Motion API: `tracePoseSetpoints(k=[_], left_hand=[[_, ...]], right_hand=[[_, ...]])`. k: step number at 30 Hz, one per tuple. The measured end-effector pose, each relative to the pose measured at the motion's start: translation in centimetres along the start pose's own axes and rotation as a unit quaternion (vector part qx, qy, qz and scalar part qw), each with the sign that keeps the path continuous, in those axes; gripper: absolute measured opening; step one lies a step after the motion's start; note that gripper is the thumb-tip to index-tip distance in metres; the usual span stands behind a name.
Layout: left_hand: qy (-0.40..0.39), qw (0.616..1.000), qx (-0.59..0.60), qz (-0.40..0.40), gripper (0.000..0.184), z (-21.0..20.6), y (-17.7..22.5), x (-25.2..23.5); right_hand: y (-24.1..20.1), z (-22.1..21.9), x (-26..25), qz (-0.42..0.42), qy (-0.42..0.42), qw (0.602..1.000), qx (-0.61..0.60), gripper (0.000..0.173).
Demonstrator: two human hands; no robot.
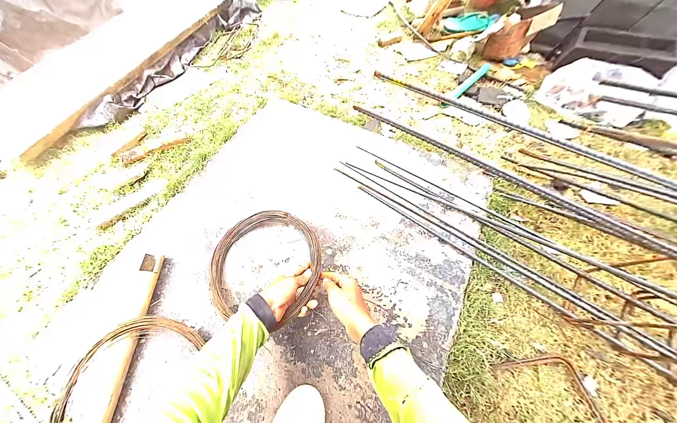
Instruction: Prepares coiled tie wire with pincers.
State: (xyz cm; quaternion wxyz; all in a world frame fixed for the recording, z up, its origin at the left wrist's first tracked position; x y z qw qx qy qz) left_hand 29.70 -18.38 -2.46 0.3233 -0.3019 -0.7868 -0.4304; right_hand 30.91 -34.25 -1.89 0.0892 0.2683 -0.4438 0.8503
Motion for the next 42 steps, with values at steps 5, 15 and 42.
tracePoseSetpoints(k=[5,15,42], left_hand=[[0.066,0.99,-0.078,-0.095,0.042,-0.5,-2.3,-0.8],[0.16,0.823,-0.474,-0.268,0.036,-1.5,-5.2,-1.9],[-0.104,0.991,-0.086,0.005,0.032,1.4,-3.4,-3.1]], right_hand=[[-1.9,-0.1,1.2,-0.007,-0.028,0.984,0.177,0.033],[-2.8,0.7,0.8,-0.051,-0.002,0.991,0.124,0.047],[0.7,3.5,-1.5,0.173,-0.148,0.863,0.451,0.032]])
Point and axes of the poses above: each hand's wrist, its own x-axis away from the middle knuckle, its own z-axis out of the back of the hand, y = z × x, the point moved 1 cm from there along -x, towards the middle knuckle, and after that the axes turned 13 degrees about x, right-handed, at the moved point
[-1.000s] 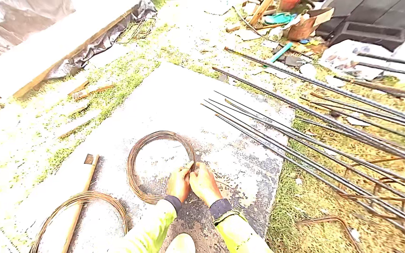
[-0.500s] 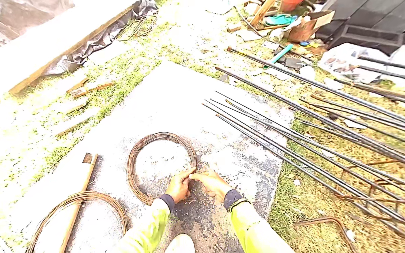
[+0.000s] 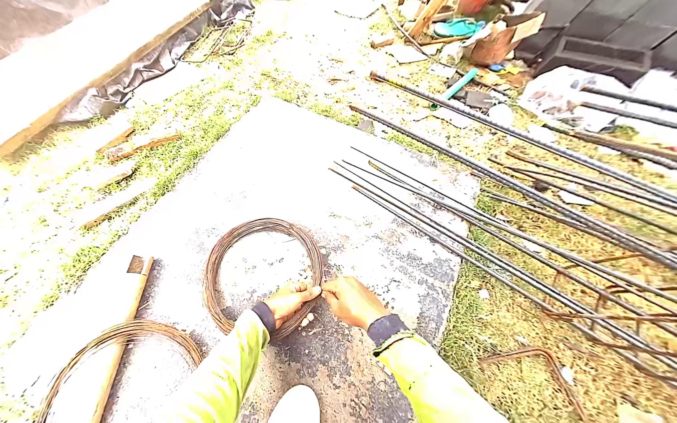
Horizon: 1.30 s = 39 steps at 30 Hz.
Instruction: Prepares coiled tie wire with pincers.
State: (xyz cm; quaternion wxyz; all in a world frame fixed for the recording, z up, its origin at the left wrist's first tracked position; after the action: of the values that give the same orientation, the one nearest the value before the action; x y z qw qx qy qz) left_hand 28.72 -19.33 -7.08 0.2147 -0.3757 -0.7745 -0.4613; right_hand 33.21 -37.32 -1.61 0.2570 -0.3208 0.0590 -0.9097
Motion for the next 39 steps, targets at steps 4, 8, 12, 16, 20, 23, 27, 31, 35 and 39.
tracePoseSetpoints(k=[4,8,12,16,20,23,27,31,35,39], left_hand=[[-0.013,0.999,0.025,-0.028,0.024,-0.5,0.4,-0.4],[0.026,0.997,-0.033,-0.067,0.025,-0.8,0.0,-0.4],[0.065,0.99,-0.095,-0.083,0.024,-1.5,0.1,-0.2],[0.099,0.985,-0.111,-0.091,0.026,-2.1,0.3,-0.2],[0.08,0.994,0.006,-0.079,0.026,-2.1,1.4,0.4],[0.066,0.995,0.038,-0.06,0.026,-2.2,1.9,1.1],[0.067,0.996,0.022,-0.057,0.024,-2.5,1.4,0.8],[0.076,0.995,0.009,-0.057,0.028,-2.2,0.8,1.7],[0.116,0.99,-0.012,-0.079,0.027,-2.8,-0.1,2.5],[0.118,0.99,-0.049,-0.065,0.02,-1.9,-1.3,1.6]], right_hand=[[-2.2,-0.4,1.5,-0.061,0.045,0.994,0.084,0.032],[-1.2,-0.6,1.3,-0.114,0.022,0.978,-0.175,0.035],[0.8,-0.5,2.0,-0.198,-0.029,0.891,-0.408,0.028],[-1.4,0.4,2.8,-0.218,0.034,0.929,-0.296,0.028],[-3.5,-1.2,3.6,-0.222,0.108,0.861,-0.445,0.027],[-2.5,-2.3,3.8,-0.26,0.021,0.636,-0.726,0.035],[-0.5,-3.0,3.5,-0.267,-0.004,0.71,-0.652,0.051],[0.2,-4.1,2.1,-0.177,-0.118,0.666,-0.715,0.036],[0.3,-5.4,2.3,-0.109,-0.108,0.643,-0.75,0.02],[0.3,-3.5,3.4,-0.121,0.074,0.863,-0.484,0.029]])
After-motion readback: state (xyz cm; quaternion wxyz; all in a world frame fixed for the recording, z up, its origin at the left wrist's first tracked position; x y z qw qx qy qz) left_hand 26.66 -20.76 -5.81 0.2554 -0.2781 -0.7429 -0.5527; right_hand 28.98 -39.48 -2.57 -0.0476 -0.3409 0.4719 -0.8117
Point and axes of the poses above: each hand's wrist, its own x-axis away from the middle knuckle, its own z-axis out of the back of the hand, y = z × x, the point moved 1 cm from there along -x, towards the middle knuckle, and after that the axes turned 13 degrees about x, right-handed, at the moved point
